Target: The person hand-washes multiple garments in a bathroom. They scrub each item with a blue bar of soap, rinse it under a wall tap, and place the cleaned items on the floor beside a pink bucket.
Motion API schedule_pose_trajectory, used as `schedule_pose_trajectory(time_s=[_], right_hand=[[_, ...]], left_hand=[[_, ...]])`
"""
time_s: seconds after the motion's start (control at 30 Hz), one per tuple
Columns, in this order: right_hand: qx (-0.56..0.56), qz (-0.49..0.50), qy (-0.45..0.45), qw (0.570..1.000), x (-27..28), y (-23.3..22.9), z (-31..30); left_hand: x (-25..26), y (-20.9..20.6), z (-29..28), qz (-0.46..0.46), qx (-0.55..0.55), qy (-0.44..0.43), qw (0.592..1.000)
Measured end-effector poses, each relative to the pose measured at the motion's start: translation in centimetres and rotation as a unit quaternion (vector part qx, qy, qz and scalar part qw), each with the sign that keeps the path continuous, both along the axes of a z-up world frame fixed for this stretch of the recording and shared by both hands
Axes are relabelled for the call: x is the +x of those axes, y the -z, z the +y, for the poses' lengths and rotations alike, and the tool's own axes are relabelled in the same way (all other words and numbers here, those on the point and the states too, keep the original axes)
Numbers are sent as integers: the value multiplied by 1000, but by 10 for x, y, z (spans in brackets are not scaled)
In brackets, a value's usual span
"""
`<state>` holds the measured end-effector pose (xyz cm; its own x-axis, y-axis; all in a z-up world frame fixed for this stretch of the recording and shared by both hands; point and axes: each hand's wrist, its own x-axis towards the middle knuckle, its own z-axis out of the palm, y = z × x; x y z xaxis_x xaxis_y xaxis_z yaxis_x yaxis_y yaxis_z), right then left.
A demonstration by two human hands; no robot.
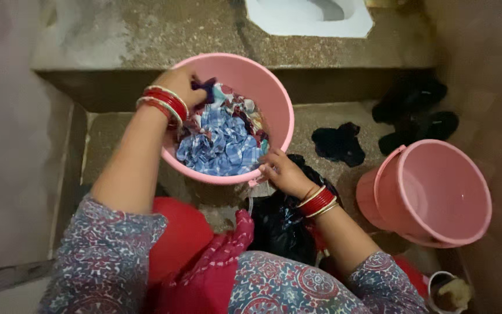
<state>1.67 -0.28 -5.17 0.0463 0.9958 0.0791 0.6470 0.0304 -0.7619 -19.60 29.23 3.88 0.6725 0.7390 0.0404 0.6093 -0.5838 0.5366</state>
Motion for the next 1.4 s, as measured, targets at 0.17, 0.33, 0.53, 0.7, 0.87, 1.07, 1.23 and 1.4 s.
schedule_pose_trajectory(time_s=[0.17,0.33,0.53,0.7,0.87,1.07,1.23,1.4], right_hand=[[83,97,87,988,10,5,-3],[-47,498,172,849,28,-29,-22],[47,481,229,845,59,-49,-52],[17,404,264,876,63,-48,-82],[-65,353,229,905,55,-59,-106],[50,453,400,795,79,-83,-135],[238,282,428,825,69,-86,-134],[227,-224,302,899,21,-73,-127]], left_hand=[[45,-5,-46,-250,-302,64,918],[100,10,-96,-320,-406,175,838],[160,74,-171,-379,-503,196,752],[186,114,-224,-358,-576,173,714],[189,112,-266,-388,-732,-48,558],[192,89,-281,-416,-779,46,466],[205,81,-313,-376,-798,84,464],[211,89,-336,-429,-812,147,367]])
